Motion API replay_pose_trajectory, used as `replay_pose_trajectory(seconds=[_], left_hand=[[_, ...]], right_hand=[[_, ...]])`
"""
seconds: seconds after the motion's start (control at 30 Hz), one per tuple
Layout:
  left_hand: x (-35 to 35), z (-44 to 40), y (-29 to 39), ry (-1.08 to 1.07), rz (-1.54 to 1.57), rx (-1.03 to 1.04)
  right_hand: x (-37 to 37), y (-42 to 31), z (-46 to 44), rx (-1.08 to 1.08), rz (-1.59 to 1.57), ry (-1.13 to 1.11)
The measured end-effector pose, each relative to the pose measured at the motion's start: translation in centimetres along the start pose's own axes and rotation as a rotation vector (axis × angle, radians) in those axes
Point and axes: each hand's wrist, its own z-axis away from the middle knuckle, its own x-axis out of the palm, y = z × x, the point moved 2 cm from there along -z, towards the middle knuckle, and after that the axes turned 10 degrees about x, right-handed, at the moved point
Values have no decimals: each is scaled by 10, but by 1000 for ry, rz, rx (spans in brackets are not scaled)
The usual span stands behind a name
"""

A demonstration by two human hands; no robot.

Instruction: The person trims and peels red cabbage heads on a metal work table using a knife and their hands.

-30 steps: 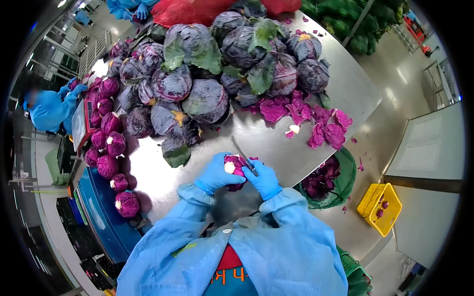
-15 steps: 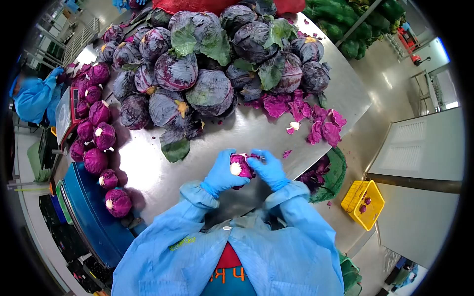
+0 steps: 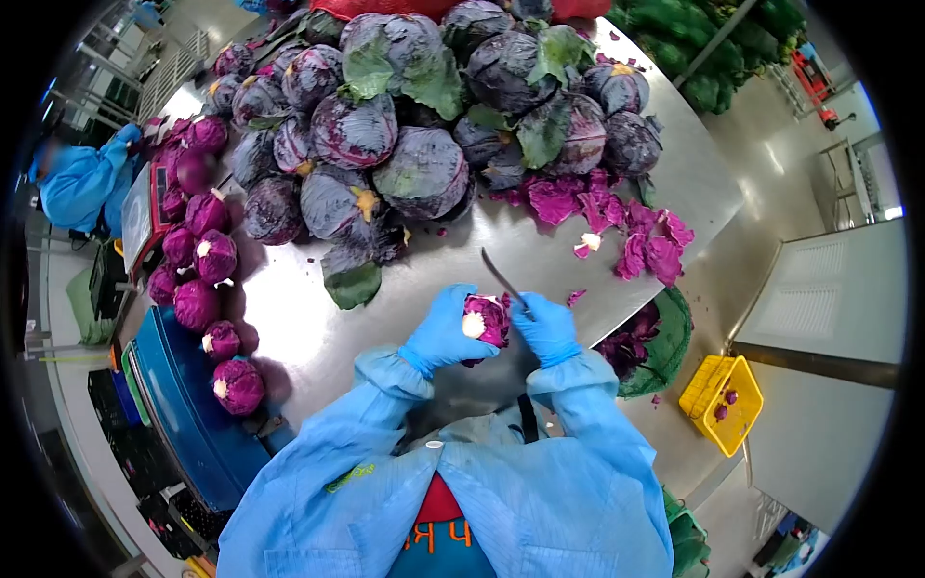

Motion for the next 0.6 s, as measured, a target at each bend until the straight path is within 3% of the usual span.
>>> replay_pose_trajectory(seconds=[0.07,0.13,0.2,0.27,0.4,0.5,0.6], left_hand=[[-8,7,-5,14,161,-50],[-16,10,-6,58,347,-119],[-12,12,-11,61,378,-151],[-11,5,-4,41,446,-172],[-7,4,-11,13,412,-155],[-12,3,-6,27,349,-130],[-9,3,-5,38,314,-135]], right_hand=[[-2,47,-7,26,165,31],[0,83,-3,156,-189,26],[-2,75,4,468,-257,-27],[10,38,14,343,-495,-27],[33,5,19,487,-819,-290],[37,5,10,522,-810,-349],[38,8,7,277,-719,-212]])
